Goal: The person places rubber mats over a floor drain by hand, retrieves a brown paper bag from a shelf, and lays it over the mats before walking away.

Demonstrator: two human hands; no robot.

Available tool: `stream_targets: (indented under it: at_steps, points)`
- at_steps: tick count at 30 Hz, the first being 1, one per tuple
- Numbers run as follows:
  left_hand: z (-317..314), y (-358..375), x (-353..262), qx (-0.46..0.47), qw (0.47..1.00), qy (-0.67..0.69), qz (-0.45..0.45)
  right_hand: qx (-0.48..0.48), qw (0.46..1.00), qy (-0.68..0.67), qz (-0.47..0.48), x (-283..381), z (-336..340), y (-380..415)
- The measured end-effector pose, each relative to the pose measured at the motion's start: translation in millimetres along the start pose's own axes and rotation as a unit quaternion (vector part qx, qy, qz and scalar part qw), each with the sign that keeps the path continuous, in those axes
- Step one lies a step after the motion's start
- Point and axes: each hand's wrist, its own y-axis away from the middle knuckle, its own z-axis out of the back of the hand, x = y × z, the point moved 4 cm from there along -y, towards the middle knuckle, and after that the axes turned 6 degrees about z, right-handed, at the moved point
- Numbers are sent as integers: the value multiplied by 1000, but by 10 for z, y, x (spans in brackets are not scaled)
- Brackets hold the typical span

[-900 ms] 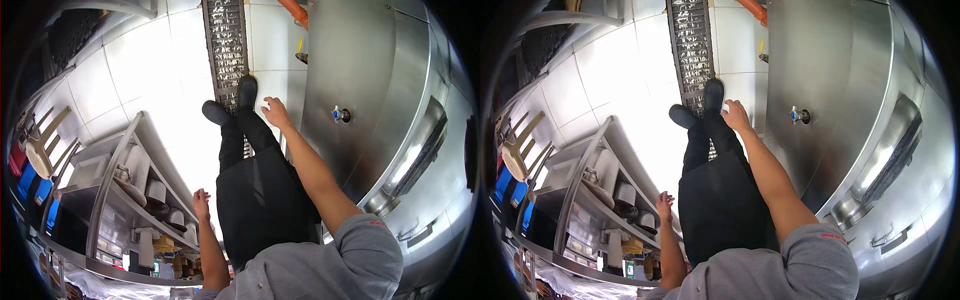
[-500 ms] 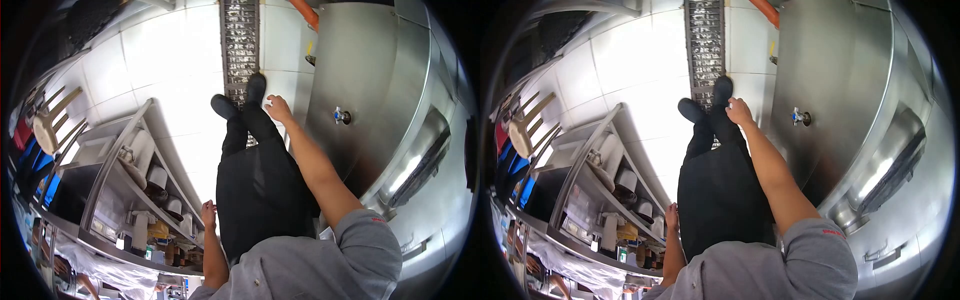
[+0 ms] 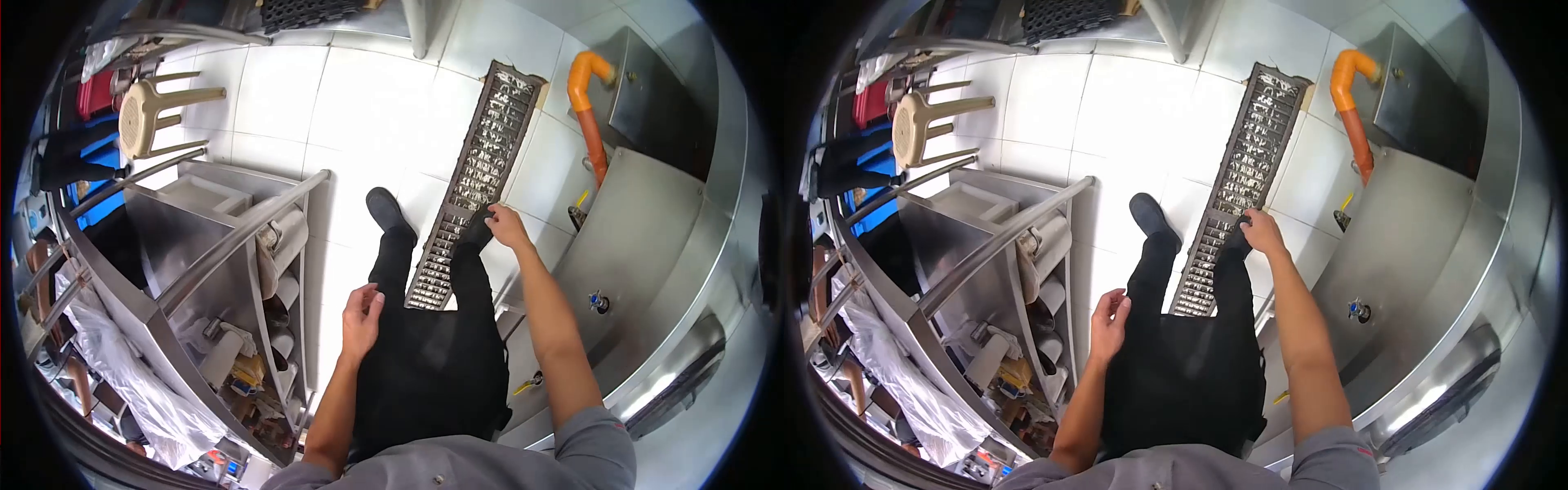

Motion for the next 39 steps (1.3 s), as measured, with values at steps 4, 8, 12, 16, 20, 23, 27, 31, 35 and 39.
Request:
stream_targets:
  at_steps: [4,8,12,16,20,23,27,31,35,39]
  points:
    - [579,399,-1177,59,976,-97,-186,31,998,44,11,442,-202,-259]
    - [1748,874,-2219,-10,927,-163,-337,58,994,82,36,1018,-372,-633]
    - [2624,1015,-2358,-326,856,-149,-371,93,986,103,89,1928,-327,-1070]
    - [2898,693,-2286,-374,802,-381,-267,62,970,151,177,2734,-138,-1682]
    - [2879,543,-2127,-383,802,-422,-178,13,942,249,223,3598,307,-2388]
    - [2901,446,-2092,-407,802,-420,-119,-7,906,347,241,4039,519,-3055]
    - [2945,397,-2136,-482,808,-325,-93,-63,865,428,254,4400,756,-3778]
    - [2970,325,-2132,-545,787,-256,-133,-115,817,481,295,4663,838,-4273]
    - [3009,410,-2060,-515,798,-305,-76,-98,842,482,222,4783,805,-4544]
    - [2996,440,-2090,-507,796,-331,-29,-102,850,478,195,4851,722,-4605]
